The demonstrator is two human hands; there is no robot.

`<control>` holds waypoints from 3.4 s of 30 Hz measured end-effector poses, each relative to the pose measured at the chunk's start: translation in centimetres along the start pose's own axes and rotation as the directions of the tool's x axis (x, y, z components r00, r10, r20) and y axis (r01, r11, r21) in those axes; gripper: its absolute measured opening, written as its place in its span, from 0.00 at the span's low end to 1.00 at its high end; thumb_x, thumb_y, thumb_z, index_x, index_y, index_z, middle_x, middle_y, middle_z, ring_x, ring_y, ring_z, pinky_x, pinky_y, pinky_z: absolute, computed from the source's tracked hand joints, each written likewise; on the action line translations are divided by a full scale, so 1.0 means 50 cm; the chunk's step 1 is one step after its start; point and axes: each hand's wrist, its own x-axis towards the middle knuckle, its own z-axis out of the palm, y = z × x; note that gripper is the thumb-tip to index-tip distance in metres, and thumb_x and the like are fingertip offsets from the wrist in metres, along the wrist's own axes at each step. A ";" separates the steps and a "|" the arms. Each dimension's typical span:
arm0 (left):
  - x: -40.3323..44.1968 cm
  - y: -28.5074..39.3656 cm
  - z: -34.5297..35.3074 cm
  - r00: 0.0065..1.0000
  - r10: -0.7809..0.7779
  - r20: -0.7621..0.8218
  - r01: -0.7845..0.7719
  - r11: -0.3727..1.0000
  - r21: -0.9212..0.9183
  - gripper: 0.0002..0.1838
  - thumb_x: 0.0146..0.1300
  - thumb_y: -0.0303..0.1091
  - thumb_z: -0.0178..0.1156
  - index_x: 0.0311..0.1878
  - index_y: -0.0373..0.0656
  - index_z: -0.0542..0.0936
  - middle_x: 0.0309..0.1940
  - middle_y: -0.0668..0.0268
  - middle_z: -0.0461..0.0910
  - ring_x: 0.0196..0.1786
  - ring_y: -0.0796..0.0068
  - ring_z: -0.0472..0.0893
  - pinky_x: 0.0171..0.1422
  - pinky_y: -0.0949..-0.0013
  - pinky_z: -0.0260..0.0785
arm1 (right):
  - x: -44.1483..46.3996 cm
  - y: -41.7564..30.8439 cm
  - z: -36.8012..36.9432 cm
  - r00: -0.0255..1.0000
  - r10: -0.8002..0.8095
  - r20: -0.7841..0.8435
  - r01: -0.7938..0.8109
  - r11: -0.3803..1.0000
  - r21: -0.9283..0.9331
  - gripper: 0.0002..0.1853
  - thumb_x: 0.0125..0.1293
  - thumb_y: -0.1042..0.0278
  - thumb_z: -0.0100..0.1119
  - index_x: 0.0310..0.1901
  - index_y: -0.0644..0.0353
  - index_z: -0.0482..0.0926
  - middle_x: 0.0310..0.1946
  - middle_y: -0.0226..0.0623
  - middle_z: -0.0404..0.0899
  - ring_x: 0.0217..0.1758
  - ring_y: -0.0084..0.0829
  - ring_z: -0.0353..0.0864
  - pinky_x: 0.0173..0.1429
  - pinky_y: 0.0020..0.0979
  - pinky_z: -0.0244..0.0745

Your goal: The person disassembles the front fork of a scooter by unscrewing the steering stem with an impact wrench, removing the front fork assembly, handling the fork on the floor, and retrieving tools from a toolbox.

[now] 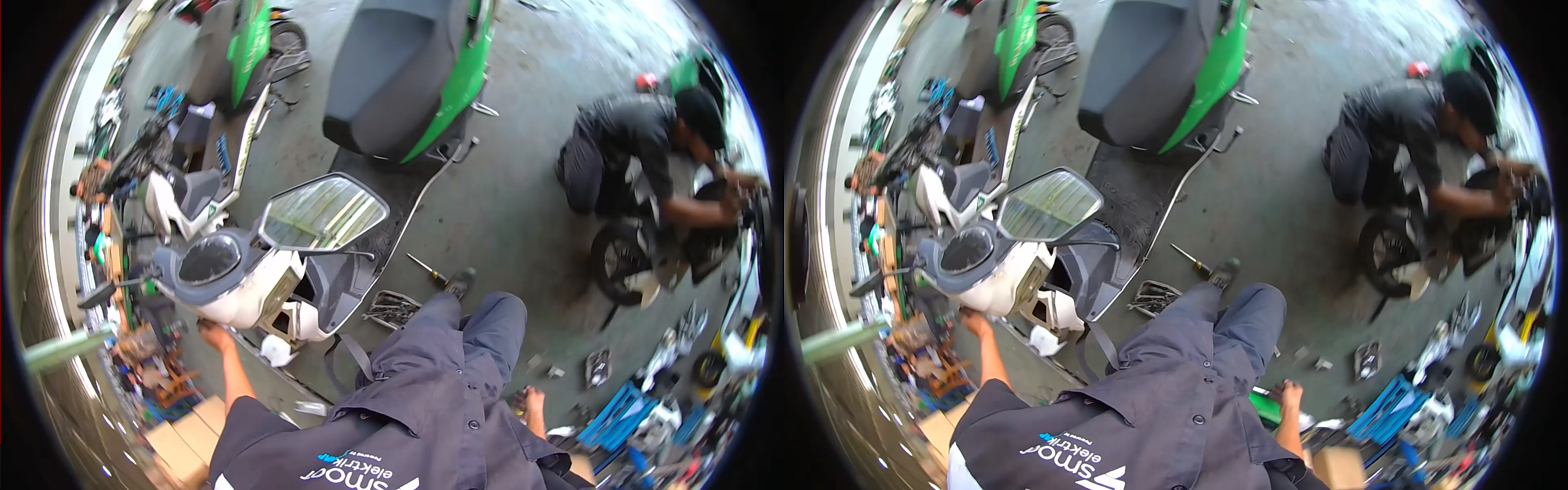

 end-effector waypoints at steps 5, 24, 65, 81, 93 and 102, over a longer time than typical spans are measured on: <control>-0.319 0.165 0.111 0.871 0.279 -0.404 -0.202 0.954 0.222 0.24 0.77 0.46 0.50 0.55 0.29 0.74 0.48 0.49 0.79 0.43 0.59 0.80 0.55 0.57 0.72 | -0.113 -0.455 0.124 0.992 -0.103 0.067 0.120 0.932 -0.342 0.16 0.73 0.64 0.50 0.57 0.64 0.70 0.44 0.48 0.82 0.44 0.47 0.87 0.40 0.46 0.84; -0.316 0.567 0.755 0.789 -0.385 0.479 0.454 -0.162 -0.876 0.40 0.63 0.56 0.65 0.74 0.54 0.63 0.75 0.63 0.61 0.74 0.53 0.63 0.70 0.35 0.60 | 0.138 -1.305 0.126 0.539 -0.587 0.604 0.826 0.507 -0.245 0.15 0.73 0.60 0.48 0.40 0.63 0.79 0.28 0.36 0.78 0.29 0.32 0.80 0.33 0.34 0.78; -0.528 0.562 0.163 0.867 -0.490 0.091 0.488 0.798 -0.353 0.25 0.65 0.47 0.65 0.59 0.40 0.78 0.40 0.45 0.84 0.46 0.44 0.84 0.51 0.53 0.76 | -0.997 -0.782 2.075 -0.557 0.667 0.494 0.022 -0.583 0.812 0.41 0.59 0.74 0.63 0.74 0.67 0.57 0.71 0.57 0.59 0.73 0.57 0.60 0.75 0.53 0.56; -0.458 0.670 0.157 0.331 -0.938 -0.102 0.939 0.338 -0.060 0.20 0.54 0.51 0.68 0.40 0.43 0.84 0.31 0.50 0.84 0.37 0.42 0.83 0.41 0.49 0.77 | -1.154 -0.543 2.317 0.135 0.991 -0.001 0.001 0.001 1.000 0.51 0.51 0.60 0.72 0.74 0.64 0.55 0.36 0.56 0.83 0.37 0.59 0.84 0.40 0.52 0.80; -0.402 0.669 0.140 0.242 -0.937 -0.251 0.955 0.275 -0.108 0.21 0.55 0.56 0.69 0.39 0.47 0.86 0.26 0.54 0.83 0.32 0.47 0.84 0.35 0.49 0.77 | -1.202 -0.477 2.300 0.297 0.951 -0.081 0.146 0.039 0.989 0.50 0.58 0.53 0.68 0.77 0.66 0.53 0.21 0.51 0.80 0.24 0.53 0.83 0.28 0.48 0.76; -0.396 0.670 0.131 0.213 -0.964 -0.159 0.969 0.229 -0.096 0.25 0.53 0.60 0.67 0.44 0.50 0.86 0.30 0.58 0.86 0.34 0.51 0.86 0.39 0.51 0.79 | -1.213 -0.462 2.295 0.432 0.902 -0.008 0.103 -0.040 0.994 0.50 0.57 0.50 0.68 0.77 0.61 0.55 0.36 0.50 0.86 0.33 0.52 0.87 0.35 0.49 0.80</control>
